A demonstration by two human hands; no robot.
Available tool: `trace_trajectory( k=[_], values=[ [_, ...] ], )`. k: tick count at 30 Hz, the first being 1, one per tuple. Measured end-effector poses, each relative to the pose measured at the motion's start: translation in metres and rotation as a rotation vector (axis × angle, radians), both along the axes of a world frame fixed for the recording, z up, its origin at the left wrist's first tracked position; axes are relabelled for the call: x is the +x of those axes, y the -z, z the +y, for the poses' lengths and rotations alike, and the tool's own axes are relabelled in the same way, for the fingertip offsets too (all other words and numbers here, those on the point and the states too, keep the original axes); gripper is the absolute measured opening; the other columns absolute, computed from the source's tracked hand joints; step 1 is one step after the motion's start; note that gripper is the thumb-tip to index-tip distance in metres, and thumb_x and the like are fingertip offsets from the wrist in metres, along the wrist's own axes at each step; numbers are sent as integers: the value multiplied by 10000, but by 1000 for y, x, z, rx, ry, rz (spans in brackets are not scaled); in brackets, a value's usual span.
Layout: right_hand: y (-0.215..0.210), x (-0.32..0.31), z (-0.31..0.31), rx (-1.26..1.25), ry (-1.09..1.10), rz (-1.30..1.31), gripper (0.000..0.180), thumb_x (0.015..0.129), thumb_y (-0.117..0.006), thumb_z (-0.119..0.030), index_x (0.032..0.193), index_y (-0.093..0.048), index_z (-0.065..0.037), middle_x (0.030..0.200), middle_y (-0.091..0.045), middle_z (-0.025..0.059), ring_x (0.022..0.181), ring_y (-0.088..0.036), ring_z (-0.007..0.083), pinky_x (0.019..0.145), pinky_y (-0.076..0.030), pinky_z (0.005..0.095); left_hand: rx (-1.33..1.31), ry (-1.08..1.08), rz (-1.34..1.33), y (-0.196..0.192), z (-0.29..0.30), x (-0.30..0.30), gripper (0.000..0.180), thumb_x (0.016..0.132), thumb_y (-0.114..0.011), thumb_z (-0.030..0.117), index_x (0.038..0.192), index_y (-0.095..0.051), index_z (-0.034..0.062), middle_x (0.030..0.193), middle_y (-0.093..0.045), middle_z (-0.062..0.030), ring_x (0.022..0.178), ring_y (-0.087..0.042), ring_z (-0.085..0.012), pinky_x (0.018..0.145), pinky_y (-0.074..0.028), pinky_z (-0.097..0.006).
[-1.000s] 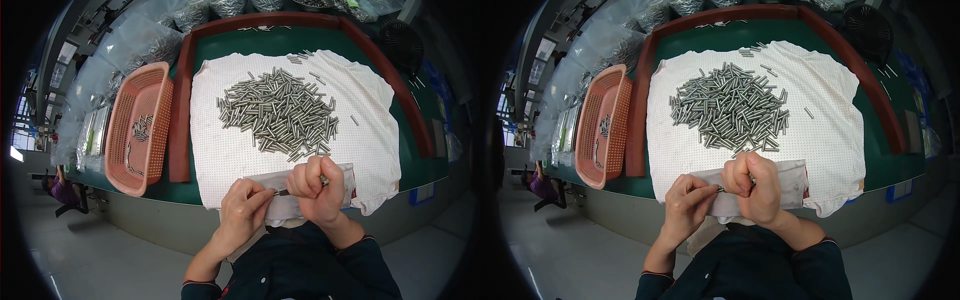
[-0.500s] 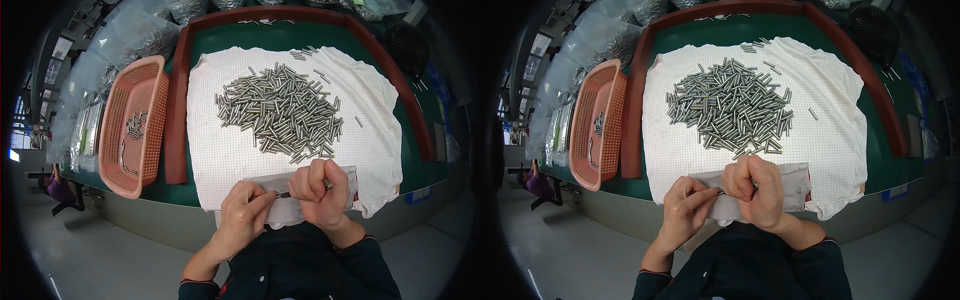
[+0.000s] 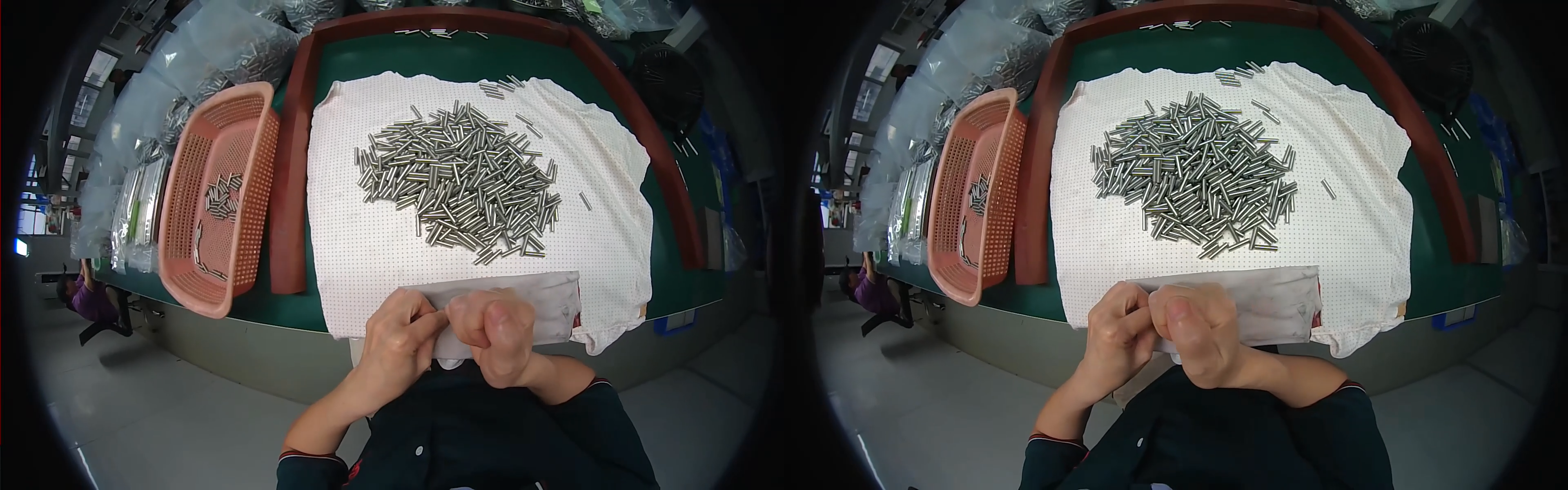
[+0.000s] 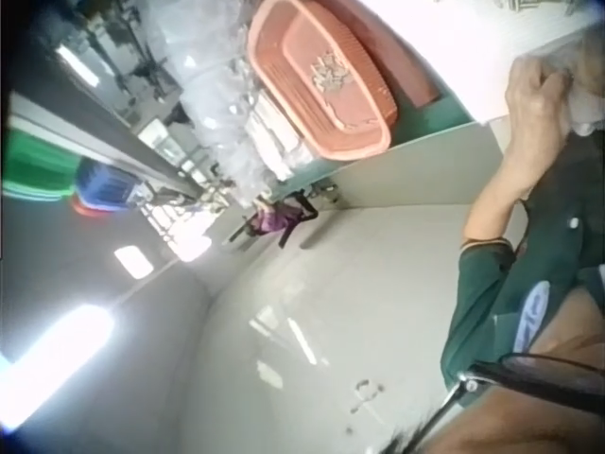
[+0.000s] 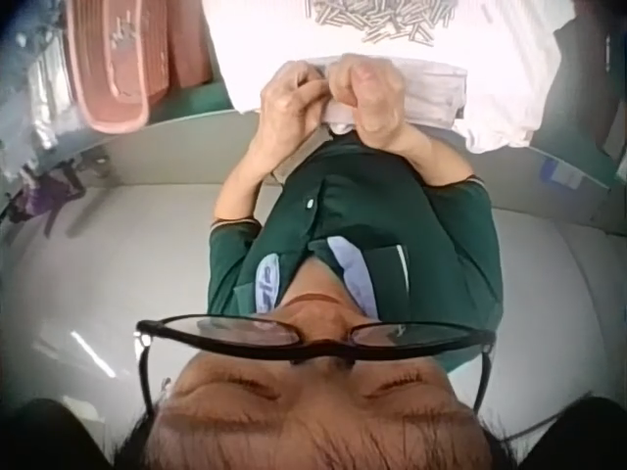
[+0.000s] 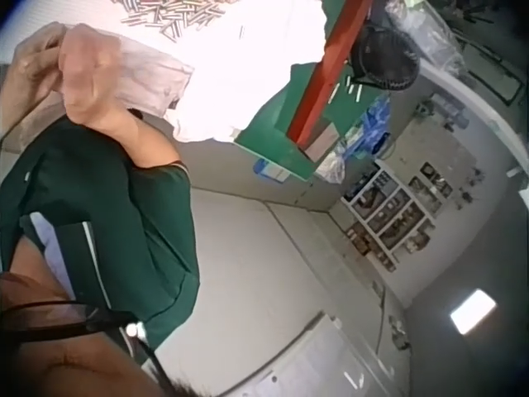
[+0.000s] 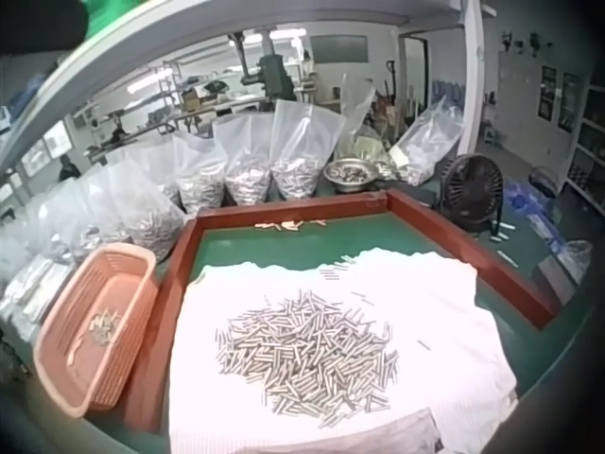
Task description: Inspecting small metal pins using a manual gauge or file at a manufacturing workbench.
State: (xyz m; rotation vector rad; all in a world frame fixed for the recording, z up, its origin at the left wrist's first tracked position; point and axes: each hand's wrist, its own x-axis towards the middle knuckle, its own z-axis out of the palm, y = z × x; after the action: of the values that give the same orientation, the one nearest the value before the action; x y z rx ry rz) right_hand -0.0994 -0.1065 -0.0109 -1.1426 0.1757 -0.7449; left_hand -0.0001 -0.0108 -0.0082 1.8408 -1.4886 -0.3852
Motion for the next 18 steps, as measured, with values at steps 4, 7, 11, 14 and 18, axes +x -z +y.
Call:
trace_trajectory(
  k=[4, 7, 11, 14, 18],
  values=[
    [2, 0, -15, 282, 31, 80, 406, 913, -276, -245, 533, -290, -105, 456, -260, -9, 412, -193, 90, 419, -187, 258, 8, 0, -6, 0, 1, -2, 187, 628, -619, -61, 801, -636, 8, 667, -479, -80, 621, -491, -245, 524, -407, -335],
    [7, -14, -35, 693, -31, -160, 414, 913, -237, -274, 528, -267, -126, 432, -249, -24, 383, -168, 95, 398, -175, 253, 20, -32, -63, -1, 4, -7, 177, 656, -623, -50, 821, -625, 14, 699, -490, -79, 644, -497, -245, 540, -413, -338],
    [14, -41, -45, 755, 133, -271, 392, 902, -258, -275, 538, -268, -132, 438, -236, -20, 391, -170, 92, 408, -185, 247, -28, -25, -160, -8, 1, -15, 176, 666, -632, -24, 836, -599, 12, 744, -497, -87, 680, -503, -248, 566, -416, -337],
    [17, -44, -45, 799, 169, -291, 388, 903, -263, -273, 543, -268, -130, 440, -233, -19, 393, -168, 93, 407, -186, 246, -3, -1, -230, -8, -2, -16, 142, 667, -628, -7, 798, -574, 4, 754, -493, -93, 692, -502, -250, 584, -414, -335],
    [16, -42, -44, 793, 165, -300, 383, 902, -267, -270, 547, -270, -127, 443, -233, -17, 395, -168, 93, 405, -187, 246, 26, 75, -415, -7, -3, -16, 104, 627, -578, -28, 701, -510, 0, 723, -459, -102, 674, -478, -245, 588, -399, -328]
  ],
)
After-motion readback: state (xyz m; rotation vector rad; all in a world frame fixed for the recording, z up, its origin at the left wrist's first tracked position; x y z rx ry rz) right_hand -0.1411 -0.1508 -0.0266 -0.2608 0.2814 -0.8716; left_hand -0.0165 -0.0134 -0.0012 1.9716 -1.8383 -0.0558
